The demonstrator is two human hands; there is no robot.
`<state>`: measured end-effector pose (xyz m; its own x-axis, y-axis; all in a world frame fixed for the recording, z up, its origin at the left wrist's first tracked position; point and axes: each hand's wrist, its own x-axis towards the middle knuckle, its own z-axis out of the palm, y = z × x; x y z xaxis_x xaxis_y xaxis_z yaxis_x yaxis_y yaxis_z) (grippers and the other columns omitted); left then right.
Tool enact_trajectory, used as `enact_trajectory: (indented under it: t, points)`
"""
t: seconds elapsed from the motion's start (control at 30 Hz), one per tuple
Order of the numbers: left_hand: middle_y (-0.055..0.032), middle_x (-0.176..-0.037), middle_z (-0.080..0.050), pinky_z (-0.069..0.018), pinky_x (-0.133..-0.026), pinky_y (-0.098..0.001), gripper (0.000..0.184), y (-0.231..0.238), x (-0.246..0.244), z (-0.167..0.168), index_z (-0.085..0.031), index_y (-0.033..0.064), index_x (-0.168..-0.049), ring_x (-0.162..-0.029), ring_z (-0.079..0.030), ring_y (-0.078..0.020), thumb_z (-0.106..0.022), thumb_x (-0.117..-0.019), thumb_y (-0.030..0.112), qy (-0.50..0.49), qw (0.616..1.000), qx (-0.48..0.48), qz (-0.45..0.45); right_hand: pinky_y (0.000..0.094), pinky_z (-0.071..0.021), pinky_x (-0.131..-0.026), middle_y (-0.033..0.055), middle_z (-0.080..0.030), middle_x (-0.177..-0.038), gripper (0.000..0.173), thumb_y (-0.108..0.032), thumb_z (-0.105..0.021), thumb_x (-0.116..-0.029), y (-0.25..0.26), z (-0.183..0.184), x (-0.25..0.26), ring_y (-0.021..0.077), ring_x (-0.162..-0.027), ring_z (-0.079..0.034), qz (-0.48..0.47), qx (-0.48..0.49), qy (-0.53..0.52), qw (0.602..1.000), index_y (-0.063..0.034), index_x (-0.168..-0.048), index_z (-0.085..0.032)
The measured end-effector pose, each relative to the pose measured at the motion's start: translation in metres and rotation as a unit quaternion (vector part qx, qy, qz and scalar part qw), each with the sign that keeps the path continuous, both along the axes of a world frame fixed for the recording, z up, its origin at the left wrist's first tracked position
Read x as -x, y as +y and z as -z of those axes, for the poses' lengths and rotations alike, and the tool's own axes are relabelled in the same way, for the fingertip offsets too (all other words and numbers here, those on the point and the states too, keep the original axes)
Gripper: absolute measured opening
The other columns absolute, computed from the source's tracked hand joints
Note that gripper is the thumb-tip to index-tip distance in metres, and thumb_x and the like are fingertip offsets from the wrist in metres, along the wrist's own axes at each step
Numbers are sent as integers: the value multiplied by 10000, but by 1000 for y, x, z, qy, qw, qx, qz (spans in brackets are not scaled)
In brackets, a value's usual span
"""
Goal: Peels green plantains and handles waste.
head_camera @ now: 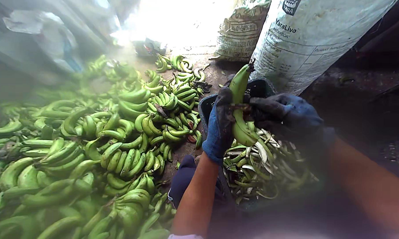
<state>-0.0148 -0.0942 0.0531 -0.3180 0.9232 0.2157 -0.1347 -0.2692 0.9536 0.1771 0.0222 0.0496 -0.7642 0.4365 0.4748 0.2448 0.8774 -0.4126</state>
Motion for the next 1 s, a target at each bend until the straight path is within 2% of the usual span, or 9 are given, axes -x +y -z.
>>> enact_trajectory:
  t: [0.13,0.3,0.43,0.53,0.67,0.77,0.87,0.93,1.0]
  points:
    - [-36,-1097,-685,-616,-669,-340,413,-4,-14,-4,-518,269,-1399,-851,-691,-148,-349,-1087,480,-51,994,60,70,571,-522,-884,187,-680,-1162,496,-359,-638,-979,30,-1,-11,351,-1038,-664,101,-67,37,992,-241,-1456,-568]
    - [-55,-956,-687,-583,-593,-290,422,-3,-6,-7,-560,233,-1308,-730,-672,-142,-363,-1076,525,-101,981,115,117,609,-489,-877,174,-656,-1130,560,-469,-601,-973,41,9,-21,393,-1034,-634,157,-77,-36,984,-370,-1509,-474]
    - [-79,-995,-694,-595,-609,-308,434,-15,4,-13,-550,240,-1379,-740,-679,-165,-374,-1082,503,-83,974,148,152,488,-570,-862,147,-691,-1125,404,-344,-565,-1024,49,-16,-23,258,-987,-686,183,38,35,982,-154,-1380,-598]
    - [-96,-1015,-700,-604,-643,-326,505,-19,16,-8,-549,220,-1388,-784,-692,-182,-400,-1052,568,-103,966,165,169,512,-525,-916,186,-641,-1246,589,-424,-511,-1013,65,-39,-45,258,-1051,-662,248,100,43,963,-128,-1516,-432]
    - [-59,-1062,-697,-605,-687,-317,485,-6,32,2,-570,222,-1339,-838,-691,-158,-351,-1069,559,-150,964,137,173,346,-554,-853,76,-666,-1113,357,-276,-549,-1013,42,-24,-27,115,-954,-642,84,151,67,983,-56,-1285,-617]
    - [-26,-1135,-682,-598,-669,-327,435,-8,33,-1,-569,263,-1375,-854,-677,-141,-393,-1072,521,8,989,138,58,299,-577,-892,5,-682,-1169,396,-305,-613,-1001,13,-3,-12,70,-1022,-654,-43,242,78,966,-127,-1355,-614]
    - [29,-1373,-602,-573,-818,-423,498,-11,33,-1,-507,383,-1469,-1079,-642,-144,-380,-1042,607,165,967,185,-63,355,-567,-885,-38,-712,-1136,492,-391,-670,-958,0,3,-13,87,-1014,-663,-73,216,-105,968,-272,-1430,-603]
    - [-3,-1253,-671,-583,-695,-408,497,-12,35,-3,-500,397,-1474,-936,-678,-163,-394,-1038,612,138,968,193,-77,441,-571,-888,-60,-729,-1103,463,-470,-646,-971,20,18,-31,108,-986,-684,-15,210,-260,942,-381,-1422,-593]
    - [-56,-1174,-680,-603,-665,-384,521,-10,39,-7,-472,342,-1484,-885,-689,-192,-439,-1031,596,55,982,178,-29,516,-555,-920,-24,-741,-1133,428,-463,-617,-997,36,18,-44,165,-1025,-701,40,231,-335,913,-354,-1410,-603]
